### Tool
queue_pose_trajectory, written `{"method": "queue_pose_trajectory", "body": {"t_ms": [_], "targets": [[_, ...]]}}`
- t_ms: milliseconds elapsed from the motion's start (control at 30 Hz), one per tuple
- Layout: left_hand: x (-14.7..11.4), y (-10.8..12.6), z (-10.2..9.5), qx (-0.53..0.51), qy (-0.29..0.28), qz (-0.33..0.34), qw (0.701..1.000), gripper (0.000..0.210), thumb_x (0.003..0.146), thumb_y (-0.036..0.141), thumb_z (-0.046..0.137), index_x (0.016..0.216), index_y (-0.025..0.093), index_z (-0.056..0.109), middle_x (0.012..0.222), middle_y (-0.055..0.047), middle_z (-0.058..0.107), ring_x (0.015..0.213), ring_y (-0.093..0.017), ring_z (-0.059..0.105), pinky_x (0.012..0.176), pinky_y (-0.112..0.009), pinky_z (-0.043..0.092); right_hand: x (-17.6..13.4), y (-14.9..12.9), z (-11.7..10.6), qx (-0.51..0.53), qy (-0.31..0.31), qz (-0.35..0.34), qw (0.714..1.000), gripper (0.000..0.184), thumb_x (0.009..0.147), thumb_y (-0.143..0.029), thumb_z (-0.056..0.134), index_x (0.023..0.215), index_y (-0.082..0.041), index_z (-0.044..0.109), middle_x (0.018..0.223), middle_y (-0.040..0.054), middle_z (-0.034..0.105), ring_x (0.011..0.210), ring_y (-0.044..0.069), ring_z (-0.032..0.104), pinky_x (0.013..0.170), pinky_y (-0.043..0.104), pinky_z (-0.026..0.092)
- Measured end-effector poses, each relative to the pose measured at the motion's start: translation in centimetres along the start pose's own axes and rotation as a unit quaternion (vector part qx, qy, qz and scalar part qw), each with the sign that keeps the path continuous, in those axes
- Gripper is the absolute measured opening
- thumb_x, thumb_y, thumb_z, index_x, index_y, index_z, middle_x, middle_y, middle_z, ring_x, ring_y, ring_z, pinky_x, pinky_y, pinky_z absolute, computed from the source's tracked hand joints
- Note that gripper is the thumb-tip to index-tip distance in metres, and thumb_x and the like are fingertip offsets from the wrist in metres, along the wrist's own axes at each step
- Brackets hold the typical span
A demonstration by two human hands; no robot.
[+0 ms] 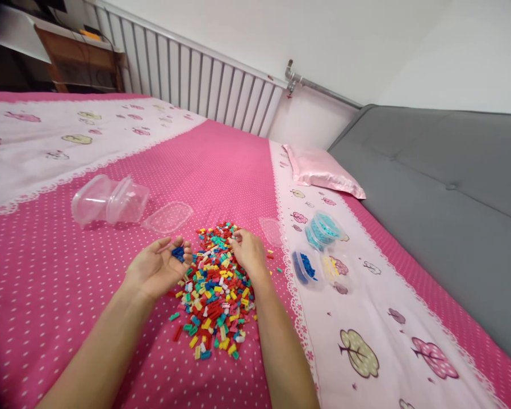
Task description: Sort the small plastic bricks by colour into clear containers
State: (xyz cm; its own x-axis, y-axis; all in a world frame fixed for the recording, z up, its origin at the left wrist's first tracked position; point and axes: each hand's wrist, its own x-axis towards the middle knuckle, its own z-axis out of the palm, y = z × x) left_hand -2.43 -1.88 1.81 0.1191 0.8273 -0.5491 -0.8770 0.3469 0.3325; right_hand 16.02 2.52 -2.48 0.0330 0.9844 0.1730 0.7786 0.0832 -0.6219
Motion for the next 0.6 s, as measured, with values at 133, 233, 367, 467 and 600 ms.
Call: {"method": "queue_pose_trajectory", "body": {"t_ms": [133, 233, 367, 467, 600], "targets": [[0.1, 0.0, -0.2, 0.006, -0.007, -0.001, 1.000, 0.023, 0.082, 0.015, 0.033, 0.064, 0.013, 0.047, 0.059, -0.006, 0.049, 0.052, -0.013, 0.048, 0.041, -0.021, 0.044, 0.3, 0.5, 1.5, 0.024, -0.029, -0.016, 0.999, 0.021, 0.069, -0.024, 0.061, 0.090, -0.019, 0.064, 0.075, 0.0013, 0.066, 0.067, 0.013, 0.060, 0.068, 0.026, 0.047], [0.1, -0.1, -0.2, 0.010, -0.008, 0.000, 1.000, 0.023, 0.082, 0.015, 0.033, 0.063, 0.013, 0.047, 0.059, -0.006, 0.048, 0.052, -0.012, 0.048, 0.042, -0.021, 0.043, 0.5, 0.8, 1.8, 0.064, -0.041, -0.030, 0.997, 0.025, 0.067, -0.015, 0.059, 0.091, -0.018, 0.064, 0.075, -0.0002, 0.065, 0.067, 0.011, 0.059, 0.066, 0.023, 0.047], [0.1, 0.0, -0.2, 0.011, -0.009, 0.003, 1.000, 0.024, 0.082, 0.016, 0.032, 0.062, 0.013, 0.046, 0.059, -0.005, 0.048, 0.053, -0.012, 0.047, 0.042, -0.021, 0.043, 0.6, 1.2, 1.5, 0.074, -0.050, -0.042, 0.995, 0.026, 0.070, -0.011, 0.051, 0.090, -0.019, 0.064, 0.071, -0.0016, 0.064, 0.063, 0.011, 0.059, 0.063, 0.022, 0.046], [0.2, 0.0, -0.2, 0.013, -0.007, 0.002, 1.000, 0.024, 0.082, 0.016, 0.033, 0.062, 0.013, 0.046, 0.059, -0.006, 0.047, 0.053, -0.012, 0.047, 0.042, -0.021, 0.043, 0.6, 1.3, 1.3, 0.049, -0.048, -0.043, 0.997, 0.025, 0.069, -0.011, 0.054, 0.090, -0.020, 0.065, 0.078, -0.0005, 0.066, 0.068, 0.012, 0.060, 0.066, 0.023, 0.046], [0.2, 0.0, -0.3, 0.012, -0.007, 0.001, 1.000, 0.024, 0.081, 0.016, 0.033, 0.062, 0.013, 0.046, 0.060, -0.006, 0.047, 0.053, -0.013, 0.048, 0.042, -0.021, 0.043, 0.4, 0.8, 1.5, -0.006, -0.032, -0.063, 0.997, 0.023, 0.069, -0.014, 0.057, 0.088, -0.023, 0.066, 0.083, -0.0002, 0.068, 0.072, 0.013, 0.060, 0.073, 0.027, 0.046]]}}
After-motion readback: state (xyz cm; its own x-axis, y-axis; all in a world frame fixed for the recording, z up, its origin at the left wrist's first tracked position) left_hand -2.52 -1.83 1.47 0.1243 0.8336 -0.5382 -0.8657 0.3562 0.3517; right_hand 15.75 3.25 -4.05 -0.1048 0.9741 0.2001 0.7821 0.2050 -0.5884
